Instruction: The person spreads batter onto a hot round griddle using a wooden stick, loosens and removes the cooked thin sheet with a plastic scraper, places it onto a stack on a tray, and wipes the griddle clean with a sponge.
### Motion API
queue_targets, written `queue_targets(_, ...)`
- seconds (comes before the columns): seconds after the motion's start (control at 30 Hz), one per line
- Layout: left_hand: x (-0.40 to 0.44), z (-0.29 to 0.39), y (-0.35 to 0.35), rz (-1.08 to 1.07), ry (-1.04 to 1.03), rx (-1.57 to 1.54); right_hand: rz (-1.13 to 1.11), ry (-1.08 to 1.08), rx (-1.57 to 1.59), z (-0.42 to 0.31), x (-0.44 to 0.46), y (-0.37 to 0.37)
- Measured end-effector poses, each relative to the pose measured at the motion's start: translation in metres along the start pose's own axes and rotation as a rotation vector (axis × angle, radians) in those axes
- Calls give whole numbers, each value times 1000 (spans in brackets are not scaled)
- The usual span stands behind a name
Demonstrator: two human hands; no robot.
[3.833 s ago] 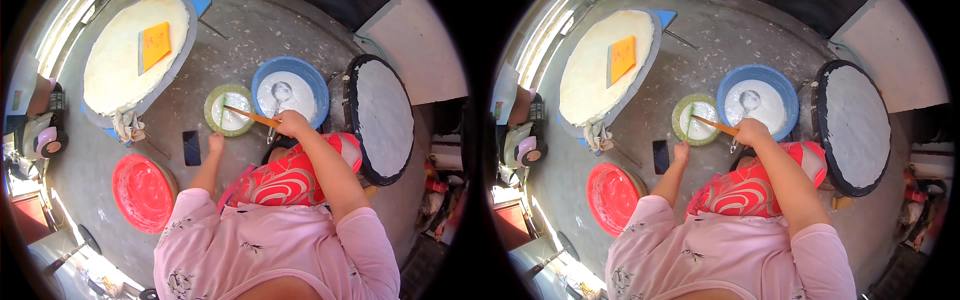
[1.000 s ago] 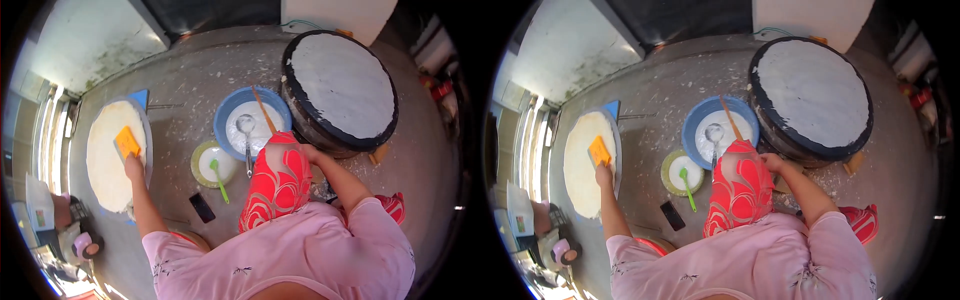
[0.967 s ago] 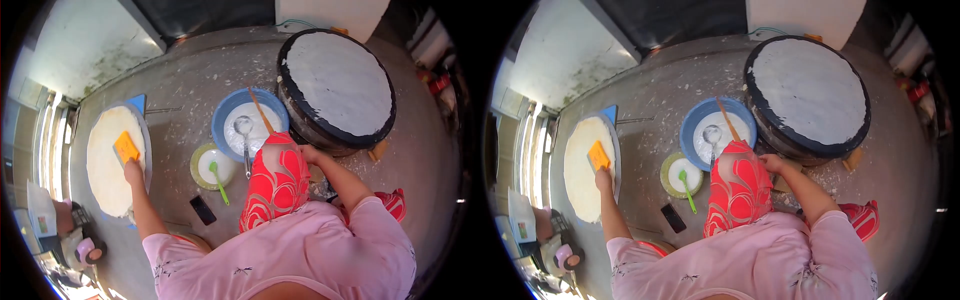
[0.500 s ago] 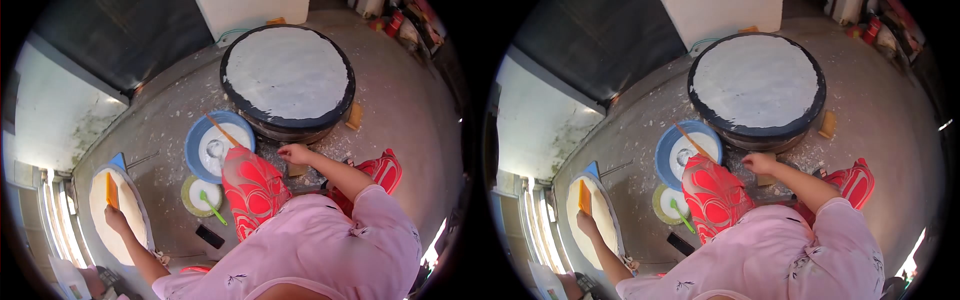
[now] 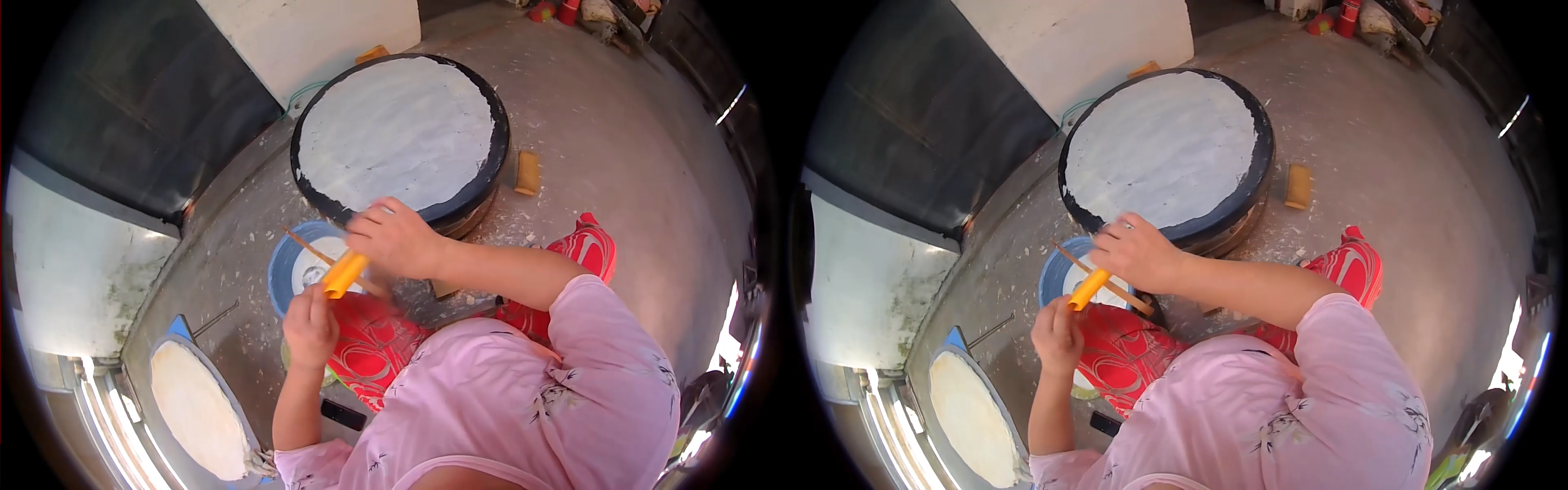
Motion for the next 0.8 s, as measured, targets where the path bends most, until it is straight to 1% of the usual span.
queue_targets(0.03,6,5,-6,-2,-6,-5,-184,-52,62,10,-12,-5)
queue_targets(0.1,17,7,-15,14,54,-32,-340,-234,296,40,-29,-5)
queue_targets(0.13,17,7,-16,13,50,-35,-352,-428,319,68,-46,-12)
queue_targets(0.17,11,4,-14,48,126,-4,-362,-620,342,99,-67,-22)
queue_targets(0.2,3,2,-10,83,203,28,-285,-821,313,135,-82,-20)
queue_targets(0.23,-8,-1,-9,52,267,35,-237,-981,311,174,-103,-24)
queue_targets(0.27,-18,-2,-7,53,269,34,-254,-1210,192,211,-125,-28)
queue_targets(0.33,-37,-6,-7,68,365,68,-228,-1417,138,268,-162,-36)
queue_targets(0.37,-43,-4,-9,67,367,68,-230,-1417,138,282,-163,-36)
queue_targets(0.43,-54,-5,-12,94,478,50,-246,-1598,189,302,-171,-39)
queue_targets(0.53,-53,0,-19,133,542,-5,-190,-1566,281,320,-164,-62)
queue_targets(0.67,-44,8,-27,137,549,8,-225,-1543,371,335,-160,-86)
queue_targets(0.73,-40,9,-30,120,551,35,-237,-1551,228,340,-164,-82)
queue_targets(0.8,-39,9,-33,109,566,67,-268,-1519,213,347,-168,-65)
Point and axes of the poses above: each hand's wrist, its own x-axis towards the middle knuckle, its own y-axis out of the back of the hand, z = x × y, the point moved 4 cm from there along x, towards the middle knuckle, and after that the axes turned 12 degrees about -x, right-handed, at the moved point
